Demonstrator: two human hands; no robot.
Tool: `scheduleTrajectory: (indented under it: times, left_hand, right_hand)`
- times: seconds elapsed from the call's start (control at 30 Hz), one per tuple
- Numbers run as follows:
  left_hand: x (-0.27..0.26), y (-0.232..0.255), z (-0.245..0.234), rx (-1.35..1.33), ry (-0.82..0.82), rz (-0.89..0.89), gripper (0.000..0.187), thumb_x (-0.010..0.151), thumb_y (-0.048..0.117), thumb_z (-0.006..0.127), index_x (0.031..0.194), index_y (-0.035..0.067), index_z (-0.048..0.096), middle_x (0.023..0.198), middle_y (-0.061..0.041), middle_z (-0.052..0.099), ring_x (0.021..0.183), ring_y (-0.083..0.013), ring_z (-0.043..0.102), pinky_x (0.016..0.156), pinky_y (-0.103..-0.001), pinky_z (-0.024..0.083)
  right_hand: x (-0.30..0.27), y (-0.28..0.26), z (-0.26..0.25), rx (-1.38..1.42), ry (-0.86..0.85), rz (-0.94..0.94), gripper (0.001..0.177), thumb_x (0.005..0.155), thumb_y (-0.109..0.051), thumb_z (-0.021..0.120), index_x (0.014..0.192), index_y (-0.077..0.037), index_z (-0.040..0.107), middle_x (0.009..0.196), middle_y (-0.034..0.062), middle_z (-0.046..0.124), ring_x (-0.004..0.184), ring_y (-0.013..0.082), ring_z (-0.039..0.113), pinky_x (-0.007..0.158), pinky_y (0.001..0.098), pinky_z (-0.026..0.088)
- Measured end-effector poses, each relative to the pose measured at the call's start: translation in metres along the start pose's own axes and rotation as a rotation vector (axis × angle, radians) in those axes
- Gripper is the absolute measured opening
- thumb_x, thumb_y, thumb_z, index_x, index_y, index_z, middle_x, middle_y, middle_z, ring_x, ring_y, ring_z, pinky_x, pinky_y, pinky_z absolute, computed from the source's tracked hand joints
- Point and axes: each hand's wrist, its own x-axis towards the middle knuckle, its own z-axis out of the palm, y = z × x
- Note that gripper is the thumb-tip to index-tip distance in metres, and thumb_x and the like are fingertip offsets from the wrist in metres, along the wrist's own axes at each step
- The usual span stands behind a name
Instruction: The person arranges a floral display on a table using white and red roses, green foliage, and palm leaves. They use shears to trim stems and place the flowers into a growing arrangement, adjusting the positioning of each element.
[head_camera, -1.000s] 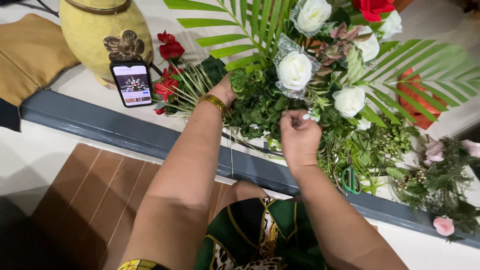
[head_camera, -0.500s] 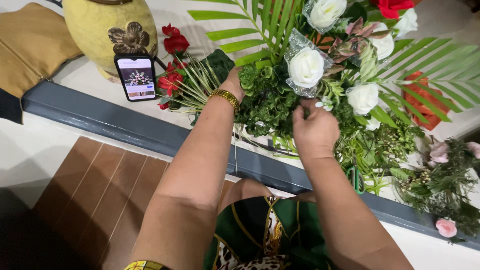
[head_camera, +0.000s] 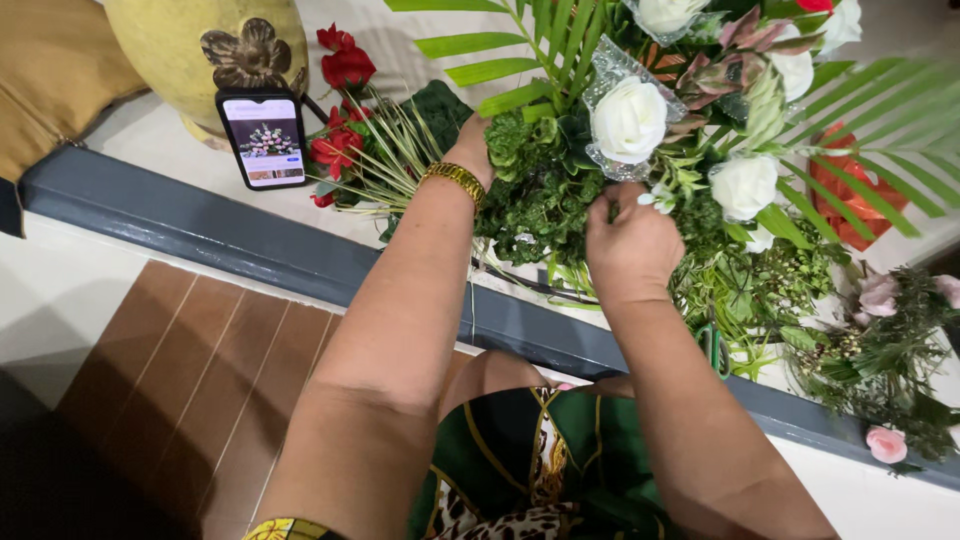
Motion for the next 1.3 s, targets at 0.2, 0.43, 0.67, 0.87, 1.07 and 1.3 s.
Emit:
scheduleTrajectory:
  times: [0.2, 0.43, 0.67, 0.87, 1.07, 1.3]
  left_hand:
    - [-0.012, 0.000, 0.002, -0.016, -0.208, 0.126, 0.033, 0.100, 0.015, 0.061, 0.131, 0.002, 0.065, 0.121, -0.011, 0.071, 0.104, -0.0223, 0.070, 0.088, -0.037, 0.058]
    - [-0.008, 0.004, 0.000, -0.020, -0.161, 0.118, 0.034, 0.100, 0.018, 0.063, 0.130, 0.004, 0.066, 0.121, -0.011, 0.071, 0.105, -0.0228, 0.069, 0.089, -0.037, 0.057]
    - [-0.004, 0.008, -0.013, 0.015, -0.090, 0.038, 0.039, 0.102, 0.024, 0.056, 0.133, 0.001, 0.062, 0.126, -0.013, 0.070, 0.110, -0.0240, 0.067, 0.094, -0.036, 0.055]
    - [-0.051, 0.028, -0.030, 0.833, -0.141, 0.326, 0.067, 0.079, 0.009, 0.062, 0.145, 0.003, 0.049, 0.128, -0.010, 0.069, 0.111, -0.0214, 0.068, 0.090, -0.037, 0.056]
    - [-0.153, 0.045, -0.050, 0.788, 0.275, 0.655, 0.039, 0.094, 0.019, 0.073, 0.126, -0.002, 0.067, 0.122, -0.012, 0.072, 0.112, -0.0202, 0.068, 0.093, -0.027, 0.051]
    - [-0.239, -0.053, -0.088, 0.999, 0.500, 0.548, 0.020, 0.092, 0.002, 0.054, 0.090, 0.004, 0.074, 0.070, -0.002, 0.064, 0.068, -0.0159, 0.059, 0.062, -0.032, 0.046]
  right_hand:
    - [0.014, 0.000, 0.003, -0.015, -0.012, 0.018, 0.017, 0.088, -0.030, 0.069, 0.086, -0.017, 0.078, 0.078, 0.0188, 0.072, 0.074, 0.0422, 0.070, 0.071, 0.0532, 0.055]
    - [0.028, -0.002, 0.003, -0.050, -0.125, 0.117, 0.030, 0.093, -0.034, 0.069, 0.086, -0.006, 0.076, 0.084, 0.0217, 0.073, 0.081, 0.0424, 0.071, 0.079, 0.0521, 0.055]
    - [0.032, -0.007, -0.014, 0.033, -0.150, 0.059, 0.031, 0.089, -0.031, 0.069, 0.105, -0.005, 0.073, 0.095, 0.0246, 0.072, 0.089, 0.0462, 0.069, 0.082, 0.0557, 0.054]
    - [0.007, -0.006, -0.045, 0.334, -0.299, 0.040, 0.034, 0.100, -0.028, 0.067, 0.117, 0.001, 0.066, 0.097, 0.0283, 0.072, 0.095, 0.0442, 0.071, 0.087, 0.0487, 0.057]
    - [-0.050, 0.033, -0.082, 0.482, -0.064, -0.545, 0.038, 0.094, -0.010, 0.067, 0.130, 0.003, 0.064, 0.127, 0.0256, 0.066, 0.111, 0.0419, 0.067, 0.098, 0.0431, 0.054]
    - [-0.109, 0.107, -0.062, 0.454, -0.195, -0.389, 0.012, 0.090, -0.017, 0.070, 0.099, -0.009, 0.071, 0.111, 0.0101, 0.071, 0.098, 0.0341, 0.071, 0.083, 0.0418, 0.058]
